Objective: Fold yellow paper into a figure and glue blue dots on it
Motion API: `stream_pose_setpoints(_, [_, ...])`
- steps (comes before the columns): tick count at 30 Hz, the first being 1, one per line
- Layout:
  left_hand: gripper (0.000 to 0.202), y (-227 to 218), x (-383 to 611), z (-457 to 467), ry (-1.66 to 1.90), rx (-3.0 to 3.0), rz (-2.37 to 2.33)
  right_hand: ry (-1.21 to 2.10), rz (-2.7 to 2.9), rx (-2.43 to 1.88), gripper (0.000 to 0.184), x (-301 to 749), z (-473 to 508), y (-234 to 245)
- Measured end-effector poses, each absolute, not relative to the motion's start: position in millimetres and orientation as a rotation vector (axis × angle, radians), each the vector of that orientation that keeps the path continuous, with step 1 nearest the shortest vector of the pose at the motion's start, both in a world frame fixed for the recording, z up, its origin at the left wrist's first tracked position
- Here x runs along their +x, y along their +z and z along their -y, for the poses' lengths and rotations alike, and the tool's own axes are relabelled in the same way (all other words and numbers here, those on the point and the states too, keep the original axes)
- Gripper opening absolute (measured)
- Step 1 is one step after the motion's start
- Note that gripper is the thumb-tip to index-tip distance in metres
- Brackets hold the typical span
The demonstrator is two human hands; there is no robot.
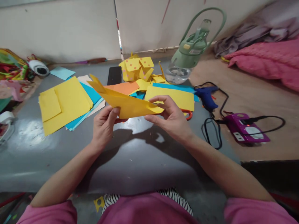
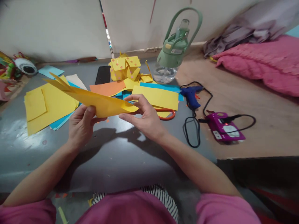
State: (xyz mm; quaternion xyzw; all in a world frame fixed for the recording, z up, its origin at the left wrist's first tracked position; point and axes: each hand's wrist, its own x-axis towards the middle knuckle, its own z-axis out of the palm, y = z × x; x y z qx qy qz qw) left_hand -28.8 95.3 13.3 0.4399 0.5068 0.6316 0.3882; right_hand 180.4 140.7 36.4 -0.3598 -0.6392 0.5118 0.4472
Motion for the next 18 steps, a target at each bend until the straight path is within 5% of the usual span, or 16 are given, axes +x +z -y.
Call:
stream_pose_setpoints(8, [0.032,14.3,-31.6,-98.3,1.695,1.062,-1.303,0.928,1.701,-0.933,0.020,185.2,-138.1,38.6])
stream_pose_setpoints(18, [0.033,15.9,-33.5,-97.2,1.678,1.110,-1.280,0.985,1.584,-0.882,0.029,187.4,-140.9,32.7])
